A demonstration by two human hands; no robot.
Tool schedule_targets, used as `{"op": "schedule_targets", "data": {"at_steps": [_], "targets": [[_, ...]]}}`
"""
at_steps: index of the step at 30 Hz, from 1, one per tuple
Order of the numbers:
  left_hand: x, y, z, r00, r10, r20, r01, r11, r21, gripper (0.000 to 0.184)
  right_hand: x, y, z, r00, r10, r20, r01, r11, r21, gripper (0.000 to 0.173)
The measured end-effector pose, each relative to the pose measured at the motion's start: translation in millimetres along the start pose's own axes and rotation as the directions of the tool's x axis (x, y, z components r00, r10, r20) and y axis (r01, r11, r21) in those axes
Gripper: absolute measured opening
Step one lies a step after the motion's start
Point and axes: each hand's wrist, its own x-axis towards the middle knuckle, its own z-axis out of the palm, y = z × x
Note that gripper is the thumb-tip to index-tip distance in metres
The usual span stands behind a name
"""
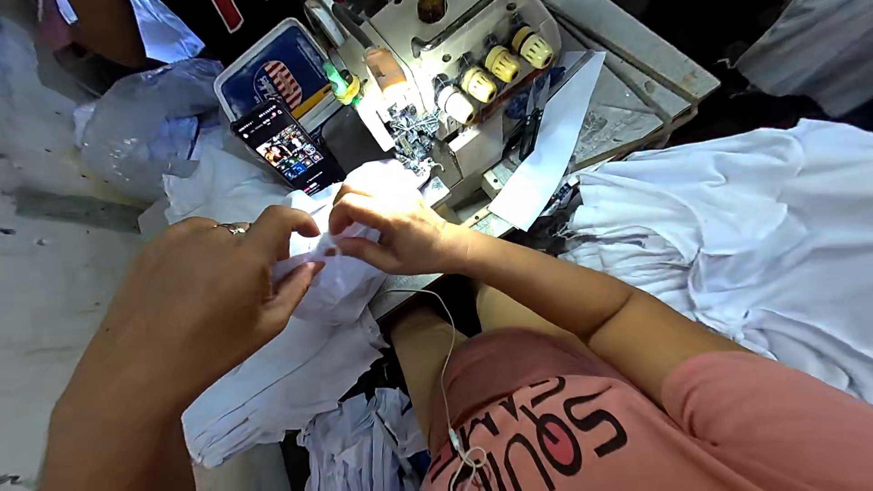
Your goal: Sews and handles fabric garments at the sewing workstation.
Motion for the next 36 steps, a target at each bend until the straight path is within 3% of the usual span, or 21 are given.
{"op": "schedule_targets", "data": {"at_steps": [5,7,9,12,21,32,36], "targets": [[-2,3,2,0.999,0.028,-0.026,-0.03,0.997,-0.064,0.039,-35,29,-17,0.989,0.145,-0.035,-0.149,0.948,-0.28,0.023],[0,3,5,0.998,0.045,-0.045,-0.049,0.995,-0.086,0.038,-34,26,-16,0.988,0.153,-0.015,-0.153,0.967,-0.203,0.018],[2,4,6,0.998,0.044,-0.039,-0.047,0.997,-0.067,0.039,-21,11,-10,0.997,0.077,0.02,-0.076,0.995,-0.057,0.011],[0,0,5,1.0,0.015,0.0,-0.015,0.999,0.041,0.042,-2,-8,-6,0.999,-0.04,0.029,0.038,0.997,0.071,0.014],[-2,3,6,0.997,0.075,-0.026,-0.073,0.993,0.091,0.041,-45,31,-23,0.997,0.061,-0.039,-0.066,0.988,-0.142,0.016],[-5,7,5,0.99,0.087,-0.111,-0.078,0.994,0.082,0.034,-40,31,-19,0.972,0.175,-0.158,-0.183,0.983,-0.035,0.015],[1,10,0,0.985,0.117,-0.13,-0.107,0.991,0.083,0.035,-36,34,-17,0.974,0.132,-0.183,-0.14,0.989,-0.035,0.013]]}}
